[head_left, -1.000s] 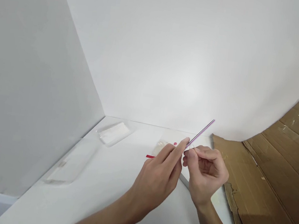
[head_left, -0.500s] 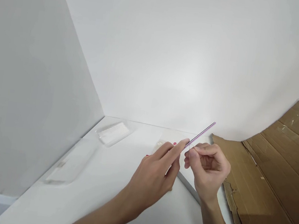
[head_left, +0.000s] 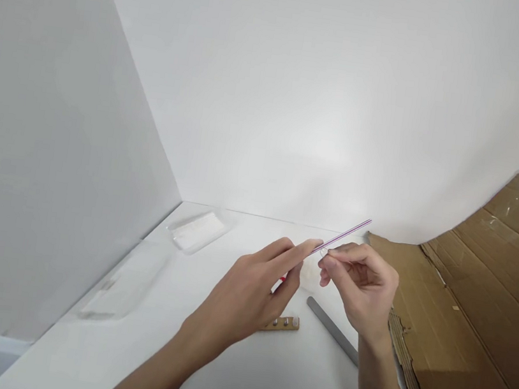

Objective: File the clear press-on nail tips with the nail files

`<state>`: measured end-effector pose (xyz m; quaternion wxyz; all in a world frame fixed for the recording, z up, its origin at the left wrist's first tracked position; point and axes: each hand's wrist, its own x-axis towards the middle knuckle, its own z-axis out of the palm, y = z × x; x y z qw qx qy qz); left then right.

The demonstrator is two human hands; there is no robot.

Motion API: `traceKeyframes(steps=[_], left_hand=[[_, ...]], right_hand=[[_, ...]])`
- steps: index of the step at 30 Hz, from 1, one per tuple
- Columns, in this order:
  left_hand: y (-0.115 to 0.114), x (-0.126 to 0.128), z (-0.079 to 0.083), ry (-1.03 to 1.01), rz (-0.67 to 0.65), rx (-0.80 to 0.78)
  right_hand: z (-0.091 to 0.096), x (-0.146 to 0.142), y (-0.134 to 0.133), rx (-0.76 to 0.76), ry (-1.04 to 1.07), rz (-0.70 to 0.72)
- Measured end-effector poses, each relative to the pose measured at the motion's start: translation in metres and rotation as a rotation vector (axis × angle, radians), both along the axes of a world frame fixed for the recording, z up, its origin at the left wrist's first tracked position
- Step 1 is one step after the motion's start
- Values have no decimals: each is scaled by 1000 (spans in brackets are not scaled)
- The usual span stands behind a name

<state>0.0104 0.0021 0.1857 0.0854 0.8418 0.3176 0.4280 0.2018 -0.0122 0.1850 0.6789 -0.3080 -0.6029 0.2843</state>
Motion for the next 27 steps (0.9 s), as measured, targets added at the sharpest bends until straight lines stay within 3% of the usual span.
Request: traceKeyframes(steps=[8, 27], left_hand=[[2, 1, -6, 140, 111, 124], [2, 0, 0, 156, 101, 3]], right_hand=[[0, 3, 3, -54, -5, 14], [-3, 3, 3, -98, -77, 83]])
